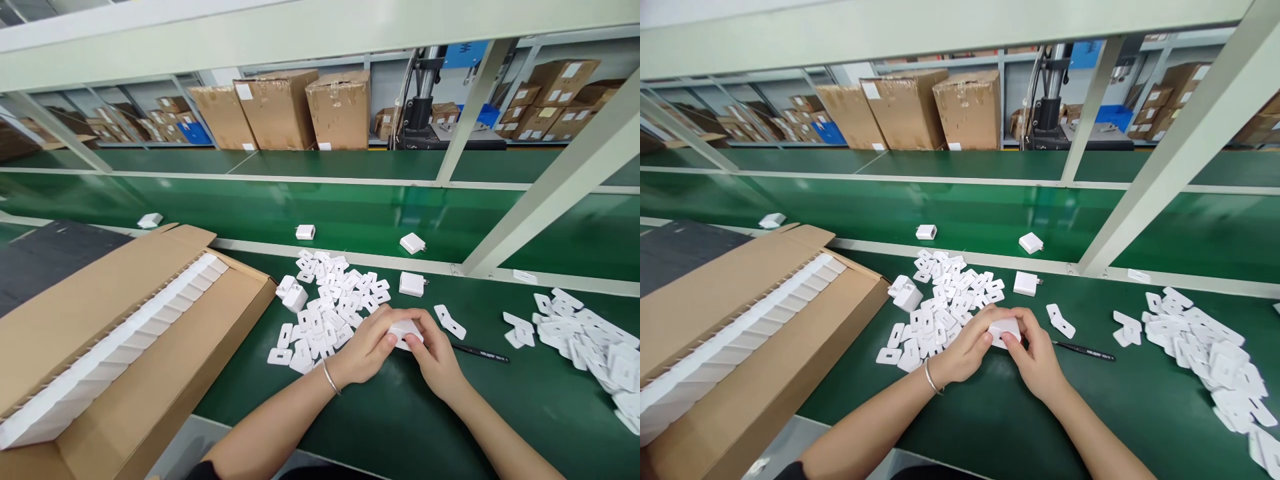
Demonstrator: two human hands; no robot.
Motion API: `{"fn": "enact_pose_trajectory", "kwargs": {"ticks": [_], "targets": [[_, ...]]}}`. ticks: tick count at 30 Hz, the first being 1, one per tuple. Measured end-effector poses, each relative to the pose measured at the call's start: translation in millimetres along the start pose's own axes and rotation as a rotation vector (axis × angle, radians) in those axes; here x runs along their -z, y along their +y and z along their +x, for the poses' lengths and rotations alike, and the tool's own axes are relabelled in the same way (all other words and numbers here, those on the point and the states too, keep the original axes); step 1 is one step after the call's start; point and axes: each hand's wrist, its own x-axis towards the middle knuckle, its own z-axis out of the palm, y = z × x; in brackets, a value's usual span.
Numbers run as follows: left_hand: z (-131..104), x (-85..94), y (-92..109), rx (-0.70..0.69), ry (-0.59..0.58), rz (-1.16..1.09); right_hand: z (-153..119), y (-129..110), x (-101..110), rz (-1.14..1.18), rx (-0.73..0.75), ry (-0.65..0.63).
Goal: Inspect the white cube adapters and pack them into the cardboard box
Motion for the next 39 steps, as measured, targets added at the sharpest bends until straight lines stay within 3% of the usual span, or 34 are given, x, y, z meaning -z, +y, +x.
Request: {"fn": "enact_pose_trajectory", "kwargs": {"ticks": [23, 29, 39], "targets": [[-1.4, 2.6, 8.4, 0.049, -0.031, 0.040, -1.0, -3.8, 2.0, -0.016, 0.039, -0.011], [0.3, -0.3, 9.9, -0.010, 0.032, 0.077, -4.6, -9.2, -0.8, -0.023, 0.019, -0.030], [-5.5, -9.6, 8.2, 0.023, 0.143, 0.065, -3.2, -10.6, -6.1, 0.046, -0.050, -0.048]]}}
